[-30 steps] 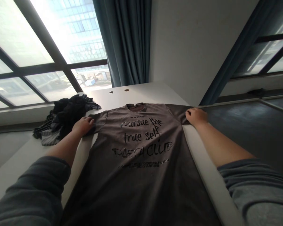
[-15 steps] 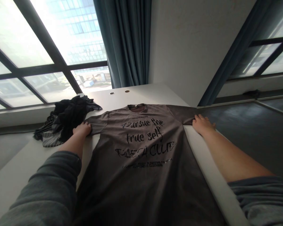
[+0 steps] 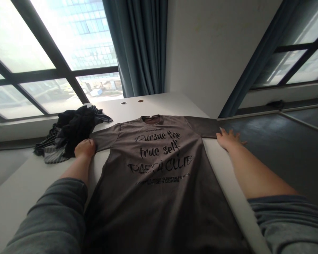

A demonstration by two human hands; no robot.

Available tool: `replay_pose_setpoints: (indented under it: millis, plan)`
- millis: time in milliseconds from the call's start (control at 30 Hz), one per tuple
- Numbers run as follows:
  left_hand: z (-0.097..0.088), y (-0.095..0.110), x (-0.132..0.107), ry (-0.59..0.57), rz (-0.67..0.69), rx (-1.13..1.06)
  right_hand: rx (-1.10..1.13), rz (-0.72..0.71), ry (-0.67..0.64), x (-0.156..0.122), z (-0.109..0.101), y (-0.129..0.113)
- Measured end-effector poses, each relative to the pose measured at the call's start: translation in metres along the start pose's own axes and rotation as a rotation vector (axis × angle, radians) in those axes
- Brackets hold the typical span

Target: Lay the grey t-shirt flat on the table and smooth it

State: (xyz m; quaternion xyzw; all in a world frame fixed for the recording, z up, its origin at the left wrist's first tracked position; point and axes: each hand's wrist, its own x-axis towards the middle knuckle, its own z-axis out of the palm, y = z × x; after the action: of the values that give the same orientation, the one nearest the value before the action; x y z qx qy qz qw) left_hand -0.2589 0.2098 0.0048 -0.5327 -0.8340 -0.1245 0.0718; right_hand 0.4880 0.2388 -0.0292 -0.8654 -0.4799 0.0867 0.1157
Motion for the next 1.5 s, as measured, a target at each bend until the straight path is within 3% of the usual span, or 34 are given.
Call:
replay_pose_setpoints:
  millis: [67, 133, 233, 300, 400, 500, 567, 667, 767, 967, 1133, 1267, 1500]
  plan:
    - [-0.006, -0.010, -0.015, 0.084, 0.062, -0.075, 0.009, -0.027, 0.039, -0.012, -0.005, 0.003]
    - [-0.012, -0.020, -0.034, 0.156, 0.151, -0.164, 0.000, -0.152, 0.138, -0.032, -0.008, 0.000]
    - [-0.022, -0.032, -0.076, 0.193, 0.319, -0.281, 0.019, -0.479, 0.293, -0.078, -0.011, -0.009]
    - [-0.030, -0.038, -0.113, 0.166, 0.409, -0.333, 0.083, -0.737, 0.312, -0.118, -0.014, -0.011]
    - [-0.048, -0.047, -0.180, 0.064, 0.492, -0.385, 0.211, -1.022, 0.241, -0.190, -0.026, 0.002]
    - [-0.070, -0.060, -0.246, -0.038, 0.587, -0.410, 0.270, -1.255, -0.025, -0.263, -0.047, 0.033]
    - [-0.084, -0.070, -0.284, -0.104, 0.667, -0.436, 0.265, -1.313, -0.173, -0.302, -0.061, 0.058]
    - [-0.100, -0.085, -0.325, -0.190, 0.783, -0.441, 0.226, -1.304, -0.221, -0.337, -0.073, 0.089]
    - [-0.110, -0.097, -0.344, -0.201, 0.836, -0.376, 0.179, -1.304, -0.194, -0.350, -0.075, 0.104]
    - [-0.124, -0.099, -0.347, -0.145, 0.775, -0.379, 0.216, -1.276, -0.089, -0.347, -0.079, 0.104]
    - [-0.152, -0.092, -0.354, -0.126, 0.746, -0.402, 0.270, -1.115, -0.027, -0.330, -0.114, 0.121]
    - [-0.165, -0.089, -0.365, -0.199, 0.751, -0.355, 0.273, -1.070, -0.067, -0.328, -0.136, 0.139]
    - [-0.155, -0.087, -0.387, -0.366, 0.770, -0.233, 0.139, -1.087, -0.164, -0.349, -0.109, 0.158]
